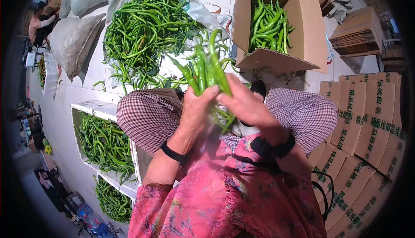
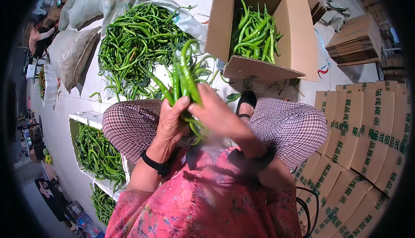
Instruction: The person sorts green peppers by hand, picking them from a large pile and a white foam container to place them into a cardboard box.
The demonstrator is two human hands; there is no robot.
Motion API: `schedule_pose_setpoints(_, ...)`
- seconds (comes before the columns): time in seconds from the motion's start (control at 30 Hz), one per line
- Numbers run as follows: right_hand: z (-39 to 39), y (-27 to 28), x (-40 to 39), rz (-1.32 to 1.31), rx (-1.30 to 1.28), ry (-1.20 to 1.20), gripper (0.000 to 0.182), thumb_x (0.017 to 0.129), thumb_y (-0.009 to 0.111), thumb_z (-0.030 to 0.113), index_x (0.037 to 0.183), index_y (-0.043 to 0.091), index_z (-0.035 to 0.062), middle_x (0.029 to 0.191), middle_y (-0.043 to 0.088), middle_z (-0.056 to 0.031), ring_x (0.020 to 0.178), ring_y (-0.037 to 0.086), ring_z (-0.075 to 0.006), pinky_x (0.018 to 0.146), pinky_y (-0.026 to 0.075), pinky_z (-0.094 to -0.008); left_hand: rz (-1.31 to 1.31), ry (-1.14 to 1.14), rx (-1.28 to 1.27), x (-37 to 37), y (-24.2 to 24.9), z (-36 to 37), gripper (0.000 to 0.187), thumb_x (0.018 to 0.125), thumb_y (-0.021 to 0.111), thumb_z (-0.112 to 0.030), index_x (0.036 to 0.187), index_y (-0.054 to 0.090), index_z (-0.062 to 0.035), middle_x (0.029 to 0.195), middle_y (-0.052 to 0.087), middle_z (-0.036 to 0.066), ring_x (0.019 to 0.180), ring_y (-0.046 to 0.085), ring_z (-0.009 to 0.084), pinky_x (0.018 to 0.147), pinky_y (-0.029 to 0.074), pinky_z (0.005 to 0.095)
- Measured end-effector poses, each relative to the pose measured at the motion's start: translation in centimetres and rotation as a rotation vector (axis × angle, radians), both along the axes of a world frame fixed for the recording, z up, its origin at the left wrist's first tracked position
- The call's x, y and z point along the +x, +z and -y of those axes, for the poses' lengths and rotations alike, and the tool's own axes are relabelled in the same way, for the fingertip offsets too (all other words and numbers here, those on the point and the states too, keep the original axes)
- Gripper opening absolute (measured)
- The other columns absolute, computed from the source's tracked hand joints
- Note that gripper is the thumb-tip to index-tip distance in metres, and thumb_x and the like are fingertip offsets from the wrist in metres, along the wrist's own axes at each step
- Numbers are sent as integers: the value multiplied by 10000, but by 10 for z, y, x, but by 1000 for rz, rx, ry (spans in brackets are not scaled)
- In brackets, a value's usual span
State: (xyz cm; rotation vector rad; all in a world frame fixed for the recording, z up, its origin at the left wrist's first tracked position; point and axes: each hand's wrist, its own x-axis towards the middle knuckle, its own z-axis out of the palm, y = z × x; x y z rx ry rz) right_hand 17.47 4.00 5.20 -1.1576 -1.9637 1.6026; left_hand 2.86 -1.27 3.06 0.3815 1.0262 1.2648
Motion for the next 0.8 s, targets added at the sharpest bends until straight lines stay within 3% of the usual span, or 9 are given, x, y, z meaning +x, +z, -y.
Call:
schedule_pose_setpoints(0.03,7,-1,-4,0,4,-3,519,839,578,142,1294,433,-61,1173,500,-240,1106,501,-335,962,391,-442,0,-3,4,0,-2,0,538,810,718,-223,1248,505,6,1114,599,69,987,585,145,894,467,295)
schedule_pose_setpoints(0.1,23,-3,-14,202,535,-83,564,811,553,117,1298,386,-112,1160,500,-261,1085,489,-372,921,392,-449,-55,-5,73,-1,-2,1,573,796,730,-267,1246,501,5,1112,589,60,1007,574,146,894,464,297)
schedule_pose_setpoints(0.23,29,7,-28,445,861,-104,568,807,516,120,1303,380,-119,1197,507,-245,1099,494,-336,913,390,-427,-13,-6,144,-2,1,1,735,751,797,-341,1296,451,9,1218,556,103,1126,551,202,998,437,347)
schedule_pose_setpoints(0.3,29,14,-28,466,857,-82,548,813,498,121,1297,400,-117,1235,499,-251,1120,494,-333,930,386,-415,45,2,152,-1,9,1,696,779,759,-294,1314,439,16,1262,542,113,1172,533,220,1020,427,361)
schedule_pose_setpoints(0.4,28,34,-23,438,861,86,546,822,488,118,1304,412,-128,1284,478,-273,1171,484,-351,966,375,-405,369,116,46,-5,12,5,529,823,641,-172,1284,469,23,1236,564,110,1132,558,236,1020,441,381)
schedule_pose_setpoints(0.57,36,50,-19,389,846,97,526,814,505,118,1276,457,-130,1301,476,-267,1210,465,-352,976,381,-410,391,136,13,-9,3,7,437,803,658,-161,1184,546,22,1132,619,119,1068,588,237,1008,453,383)
schedule_pose_setpoints(0.63,40,54,-19,400,882,76,520,809,514,123,1262,475,-131,1308,476,-264,1225,459,-351,982,381,-411,551,145,-47,-11,-2,8,440,789,659,-145,1176,549,34,1123,624,123,1050,591,236,997,459,370)
schedule_pose_setpoints(0.73,41,77,-16,371,853,132,517,787,631,132,1226,496,-105,1294,477,-260,1226,473,-346,957,417,-409,480,204,-89,-5,16,7,438,790,649,-196,1144,532,33,1077,607,111,951,584,225,920,488,346)
schedule_pose_setpoints(0.8,41,95,-2,-242,765,134,368,807,620,119,1107,579,-91,1164,573,-229,1127,562,-321,883,475,-379,521,156,-135,-10,18,5,435,807,625,-240,1143,488,-1,969,561,93,875,546,215,819,516,355)
